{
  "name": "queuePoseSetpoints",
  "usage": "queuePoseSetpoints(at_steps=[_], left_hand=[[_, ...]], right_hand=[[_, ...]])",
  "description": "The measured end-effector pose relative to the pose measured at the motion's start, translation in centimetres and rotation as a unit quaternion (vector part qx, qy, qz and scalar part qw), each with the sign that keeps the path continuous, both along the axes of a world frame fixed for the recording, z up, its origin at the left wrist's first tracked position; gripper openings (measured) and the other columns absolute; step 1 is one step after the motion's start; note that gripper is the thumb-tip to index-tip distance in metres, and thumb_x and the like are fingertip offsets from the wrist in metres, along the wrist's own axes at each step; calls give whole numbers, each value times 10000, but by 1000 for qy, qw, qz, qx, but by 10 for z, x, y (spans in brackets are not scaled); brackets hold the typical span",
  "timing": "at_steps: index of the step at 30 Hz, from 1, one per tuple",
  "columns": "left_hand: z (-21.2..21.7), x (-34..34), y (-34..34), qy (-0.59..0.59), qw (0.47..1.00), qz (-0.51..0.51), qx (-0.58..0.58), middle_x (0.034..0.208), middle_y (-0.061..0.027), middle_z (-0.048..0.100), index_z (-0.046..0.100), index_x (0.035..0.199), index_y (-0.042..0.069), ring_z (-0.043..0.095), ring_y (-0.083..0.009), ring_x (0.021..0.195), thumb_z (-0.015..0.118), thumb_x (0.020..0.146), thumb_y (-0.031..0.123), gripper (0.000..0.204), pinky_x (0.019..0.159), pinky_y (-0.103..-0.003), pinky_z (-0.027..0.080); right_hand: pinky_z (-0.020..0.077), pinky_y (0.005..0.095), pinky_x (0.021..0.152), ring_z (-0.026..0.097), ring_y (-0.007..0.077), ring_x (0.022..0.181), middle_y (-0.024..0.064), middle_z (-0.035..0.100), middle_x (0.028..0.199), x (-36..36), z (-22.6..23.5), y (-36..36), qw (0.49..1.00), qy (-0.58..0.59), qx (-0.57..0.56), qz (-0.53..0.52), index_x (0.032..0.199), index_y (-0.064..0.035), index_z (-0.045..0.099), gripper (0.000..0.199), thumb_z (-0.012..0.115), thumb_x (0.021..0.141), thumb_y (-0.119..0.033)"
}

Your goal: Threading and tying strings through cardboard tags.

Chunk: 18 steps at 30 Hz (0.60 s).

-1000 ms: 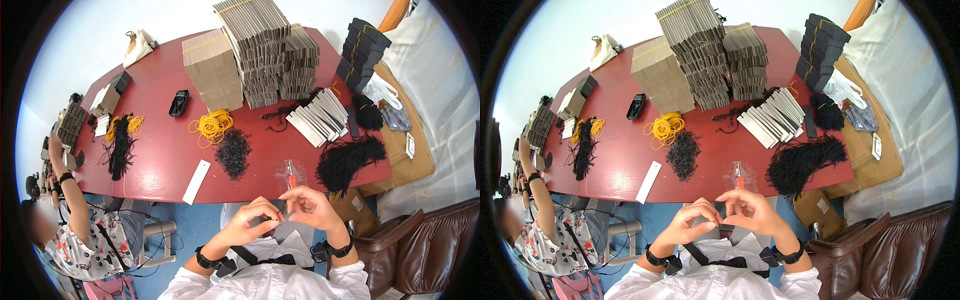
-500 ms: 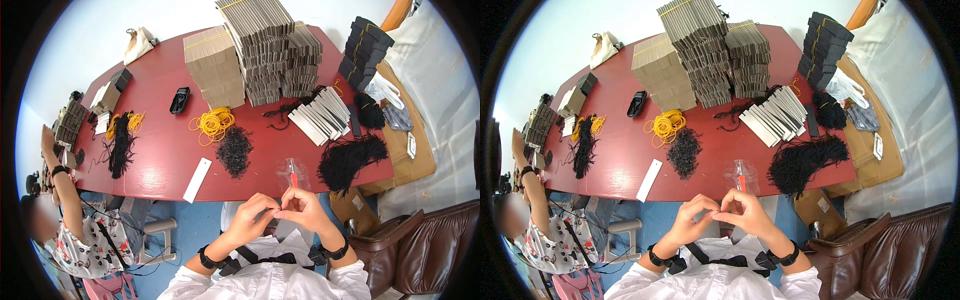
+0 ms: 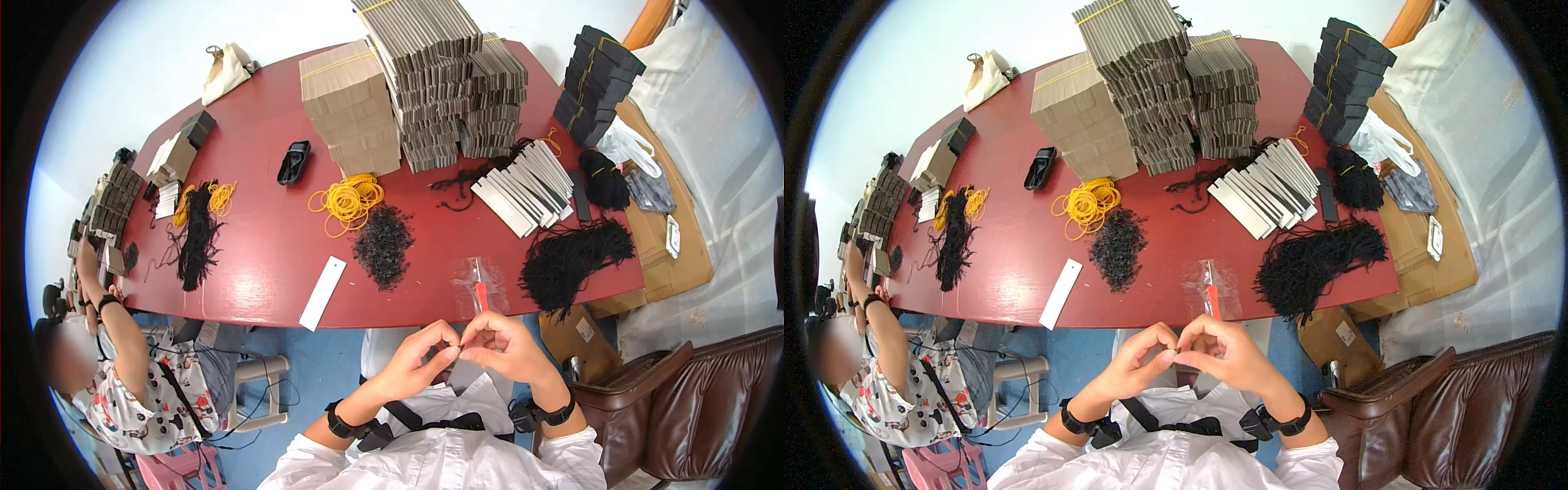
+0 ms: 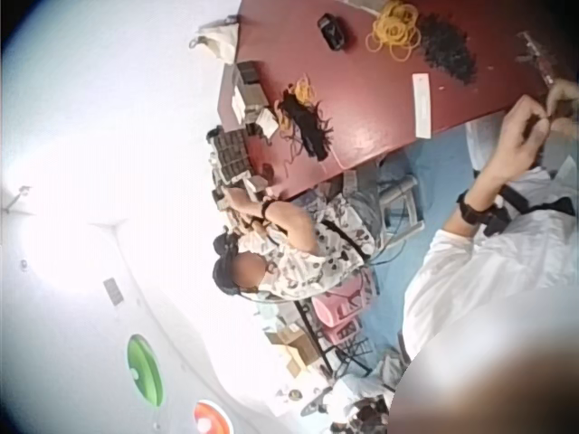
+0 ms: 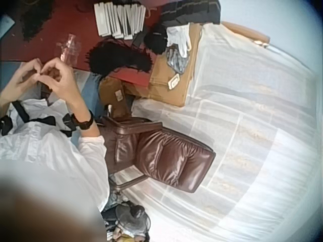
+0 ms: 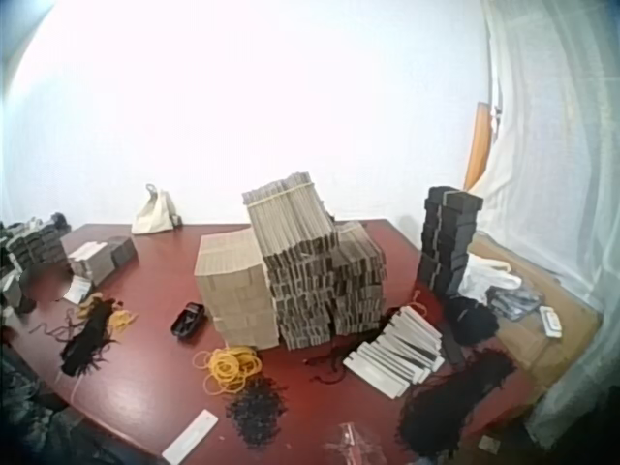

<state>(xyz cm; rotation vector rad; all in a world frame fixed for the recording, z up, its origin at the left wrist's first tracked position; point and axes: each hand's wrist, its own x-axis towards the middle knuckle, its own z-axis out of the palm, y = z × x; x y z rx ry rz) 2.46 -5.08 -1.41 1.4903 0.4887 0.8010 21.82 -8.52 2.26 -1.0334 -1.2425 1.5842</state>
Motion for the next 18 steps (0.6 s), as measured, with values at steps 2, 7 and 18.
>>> queuePoseSetpoints(at_steps=[2,7,18], left_hand=[[2,1,0,-1,1000,-6,1,855,-41,489,527,917,13,482,-107,761,523,962,145,139,689,-260,416],[6,1,-1,-5,998,-18,-54,840,-22,496,541,924,14,501,-83,685,530,962,145,137,611,-240,434],[10,2,1,12,998,-57,-24,843,-21,537,553,937,14,509,-88,751,546,958,151,139,676,-253,435]], right_hand=[[418,201,613,519,37,722,-17,581,806,4,1,0,1000,-13,-15,14,914,-26,577,108,666,860,-54],[428,217,610,530,54,702,-5,597,798,8,-4,4,998,-43,41,30,900,-23,587,93,662,858,-58],[475,249,634,613,103,709,29,638,806,11,-4,3,991,-67,105,43,907,-20,589,122,680,829,-37]])
